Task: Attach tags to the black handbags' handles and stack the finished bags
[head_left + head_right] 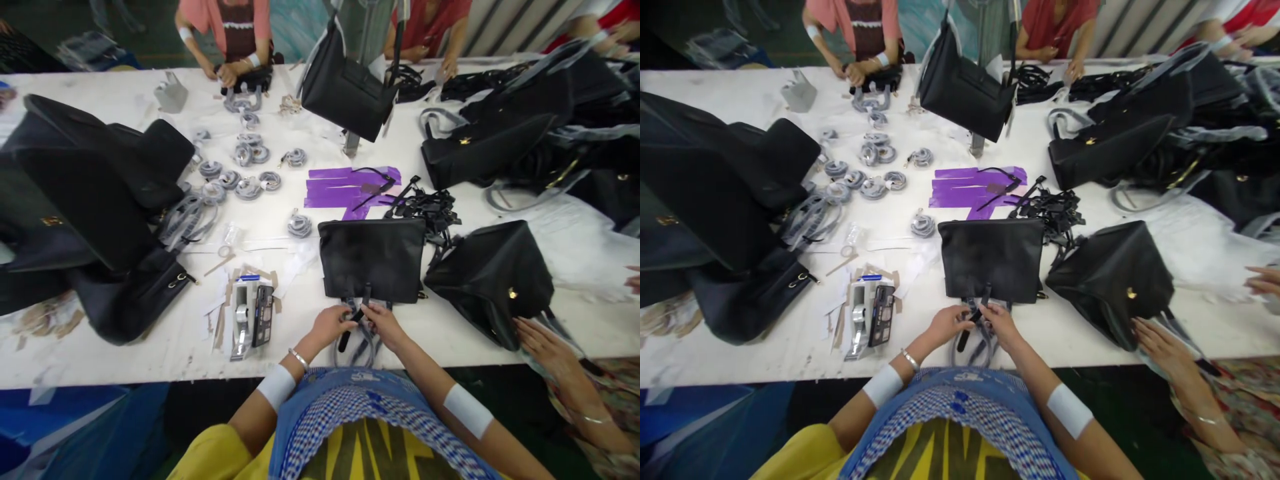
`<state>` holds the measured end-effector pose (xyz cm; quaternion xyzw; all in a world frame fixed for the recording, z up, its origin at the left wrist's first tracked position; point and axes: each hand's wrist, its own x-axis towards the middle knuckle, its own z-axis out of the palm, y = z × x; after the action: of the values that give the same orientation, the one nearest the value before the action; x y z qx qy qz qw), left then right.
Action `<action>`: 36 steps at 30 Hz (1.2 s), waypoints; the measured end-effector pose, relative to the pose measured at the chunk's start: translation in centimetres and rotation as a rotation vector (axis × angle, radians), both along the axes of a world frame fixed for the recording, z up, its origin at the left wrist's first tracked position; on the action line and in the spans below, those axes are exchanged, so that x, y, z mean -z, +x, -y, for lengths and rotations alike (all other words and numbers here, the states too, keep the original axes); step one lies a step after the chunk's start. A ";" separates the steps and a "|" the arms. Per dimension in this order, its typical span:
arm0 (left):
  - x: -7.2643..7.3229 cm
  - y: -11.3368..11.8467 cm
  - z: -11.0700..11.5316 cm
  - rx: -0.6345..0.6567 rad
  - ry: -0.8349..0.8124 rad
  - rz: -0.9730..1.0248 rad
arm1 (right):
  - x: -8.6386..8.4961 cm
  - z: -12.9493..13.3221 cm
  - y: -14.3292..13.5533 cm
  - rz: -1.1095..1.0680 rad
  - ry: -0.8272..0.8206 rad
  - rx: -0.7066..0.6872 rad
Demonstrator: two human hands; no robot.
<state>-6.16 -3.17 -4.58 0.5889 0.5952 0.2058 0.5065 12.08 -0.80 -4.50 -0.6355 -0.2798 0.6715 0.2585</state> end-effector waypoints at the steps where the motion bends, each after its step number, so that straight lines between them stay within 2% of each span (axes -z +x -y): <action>1: 0.0 0.7 0.5 0.021 0.001 -0.023 | -0.3 0.0 0.1 -0.016 0.005 0.010; 3: 0.0 1.6 1.3 0.000 -0.031 0.007 | -1.1 0.4 0.4 -0.035 0.036 0.012; 5: -0.3 2.0 2.0 -0.072 -0.113 0.143 | -2.1 1.1 0.7 -0.035 0.078 -0.031; 9: -1.6 1.9 3.7 -0.245 -0.295 0.509 | -3.7 3.0 0.2 -0.113 0.148 -0.265; 12: -2.5 1.5 5.8 -0.345 -0.366 0.621 | -3.9 4.5 -0.2 -0.162 0.151 -0.374; 15: -2.3 0.5 7.7 -0.287 -0.387 0.634 | -3.2 5.6 -0.2 -0.068 0.144 -0.422; 17: -1.6 -1.1 7.8 -0.226 -0.372 0.563 | -2.6 6.2 0.1 0.014 0.118 -0.436; 18: -1.1 -2.2 7.2 -0.228 -0.339 0.495 | -2.3 6.4 0.3 0.039 0.100 -0.434; 20: -0.3 -5.2 4.6 -0.319 -0.203 0.295 | -1.8 6.8 0.5 0.036 0.071 -0.421; 22: 0.4 -8.6 0.7 -0.458 -0.015 0.040 | -1.6 7.2 0.6 0.016 0.064 -0.400; 24: 0.9 -11.4 -3.8 -0.528 0.136 -0.201 | -1.6 7.4 0.4 0.009 0.067 -0.383; 26: 1.5 -13.0 -7.7 -0.560 0.177 -0.273 | -1.8 7.6 0.1 0.013 0.070 -0.368; 28: 2.0 -13.4 -10.5 -0.559 0.174 -0.300 | -2.3 7.6 -0.2 0.007 0.072 -0.356; 30: 2.5 -13.2 -12.1 -0.546 0.171 -0.314 | -2.9 7.5 -0.4 -0.006 0.074 -0.346; 32: 2.7 -12.9 -12.7 -0.541 0.180 -0.298 | -3.6 7.4 -0.5 -0.019 0.077 -0.340; 36: 2.0 -13.1 -11.6 -0.520 0.202 -0.212 | -4.7 6.9 -0.4 -0.060 0.085 -0.338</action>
<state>-19.25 8.45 -6.55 0.4825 0.7521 0.3242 0.3107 11.63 -7.74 0.17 -0.5476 -0.4028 0.7117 0.1768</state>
